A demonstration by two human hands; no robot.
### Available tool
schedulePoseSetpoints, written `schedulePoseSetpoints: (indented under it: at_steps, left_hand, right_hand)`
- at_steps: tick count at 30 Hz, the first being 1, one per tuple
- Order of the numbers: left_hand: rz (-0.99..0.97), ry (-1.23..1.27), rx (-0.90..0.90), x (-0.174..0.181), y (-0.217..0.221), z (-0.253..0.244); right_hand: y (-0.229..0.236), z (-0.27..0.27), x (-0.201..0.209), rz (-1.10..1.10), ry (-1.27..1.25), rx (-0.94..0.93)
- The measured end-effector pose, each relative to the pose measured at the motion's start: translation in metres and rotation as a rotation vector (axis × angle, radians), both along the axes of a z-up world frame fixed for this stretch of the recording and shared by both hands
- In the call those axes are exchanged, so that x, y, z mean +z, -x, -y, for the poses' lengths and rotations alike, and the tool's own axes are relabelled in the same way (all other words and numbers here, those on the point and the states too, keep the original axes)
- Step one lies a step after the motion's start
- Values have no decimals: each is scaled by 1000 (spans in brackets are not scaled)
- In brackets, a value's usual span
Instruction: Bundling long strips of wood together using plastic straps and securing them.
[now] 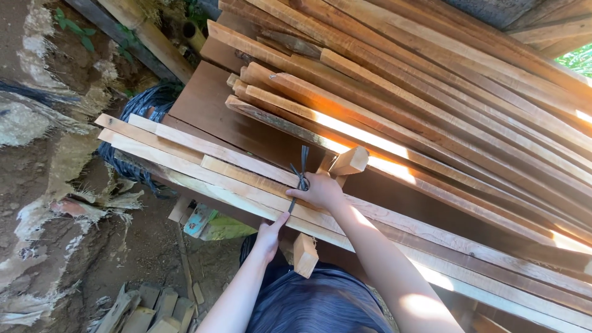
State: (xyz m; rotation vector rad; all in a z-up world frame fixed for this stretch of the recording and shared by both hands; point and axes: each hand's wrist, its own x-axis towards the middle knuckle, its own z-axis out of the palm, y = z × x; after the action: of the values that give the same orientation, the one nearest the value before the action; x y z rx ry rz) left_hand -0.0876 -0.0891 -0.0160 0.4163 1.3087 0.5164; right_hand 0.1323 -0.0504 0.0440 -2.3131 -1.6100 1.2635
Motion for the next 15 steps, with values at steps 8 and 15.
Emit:
schedulePoseSetpoints:
  at_steps: [8,15]
  left_hand:
    - [-30,70,-52,30,2,-10]
    - [-21,66,1,4,53,-29]
  right_hand:
    - [9,5,14,20,-42,-52]
    - [15,1,13,25,-680,-142]
